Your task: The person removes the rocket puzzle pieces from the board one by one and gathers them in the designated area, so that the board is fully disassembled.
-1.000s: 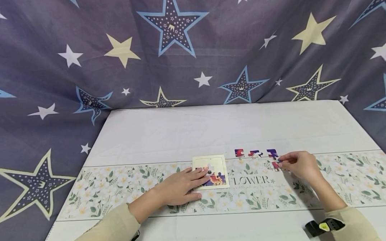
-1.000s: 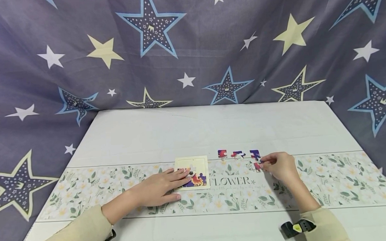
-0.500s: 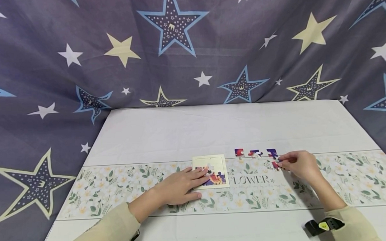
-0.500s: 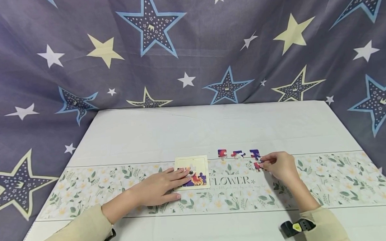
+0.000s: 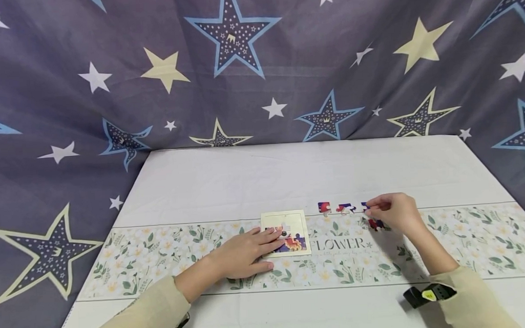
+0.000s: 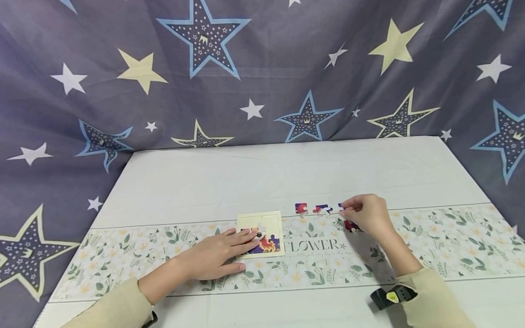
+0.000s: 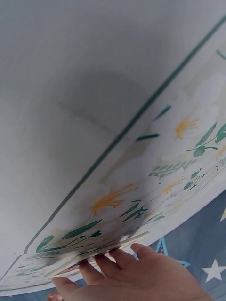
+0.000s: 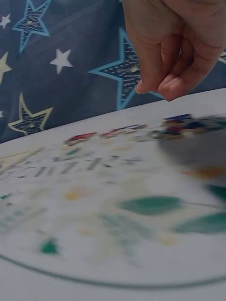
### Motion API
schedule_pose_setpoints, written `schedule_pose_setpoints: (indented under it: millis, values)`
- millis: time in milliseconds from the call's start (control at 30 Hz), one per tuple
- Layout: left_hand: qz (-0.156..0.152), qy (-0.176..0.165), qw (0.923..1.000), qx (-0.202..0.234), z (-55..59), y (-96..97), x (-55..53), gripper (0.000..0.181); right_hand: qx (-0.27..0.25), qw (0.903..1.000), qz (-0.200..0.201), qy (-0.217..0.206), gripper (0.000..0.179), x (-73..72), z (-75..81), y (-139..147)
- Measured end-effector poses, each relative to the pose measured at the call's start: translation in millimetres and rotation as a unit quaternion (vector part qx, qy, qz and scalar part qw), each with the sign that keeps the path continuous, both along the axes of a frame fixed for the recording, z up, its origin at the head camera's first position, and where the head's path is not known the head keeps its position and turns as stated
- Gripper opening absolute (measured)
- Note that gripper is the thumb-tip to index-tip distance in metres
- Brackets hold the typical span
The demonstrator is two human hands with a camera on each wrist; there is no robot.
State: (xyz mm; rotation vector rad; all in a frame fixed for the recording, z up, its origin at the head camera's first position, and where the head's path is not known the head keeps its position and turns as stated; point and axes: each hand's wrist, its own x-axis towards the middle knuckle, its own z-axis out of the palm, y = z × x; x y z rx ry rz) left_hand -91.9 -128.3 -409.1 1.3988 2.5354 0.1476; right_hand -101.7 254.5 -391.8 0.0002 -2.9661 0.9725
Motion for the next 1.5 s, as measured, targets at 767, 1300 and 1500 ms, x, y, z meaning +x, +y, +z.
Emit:
schedule_pose_setpoints:
  millis: [767,1300,1500]
  values:
    - [0.003,-0.012,0.9999,0.009,-2.8,-1.1,-0.3,0.057,-0.05,0.9713,0.231,-0.028,0.017,-22.7,-7.0,-135]
    - [0.007,-0.016,0.9998,-0.005,0.3,-1.5,-1.0,0.058,-0.038,0.9627,0.255,-0.082,0.009,-24.2,-6.7,-153]
    - [0.008,-0.02,0.9998,-0.006,-0.7,-0.2,-1.0,0.057,-0.066,0.9655,0.229,-0.104,0.006,-26.5,-9.0,-157]
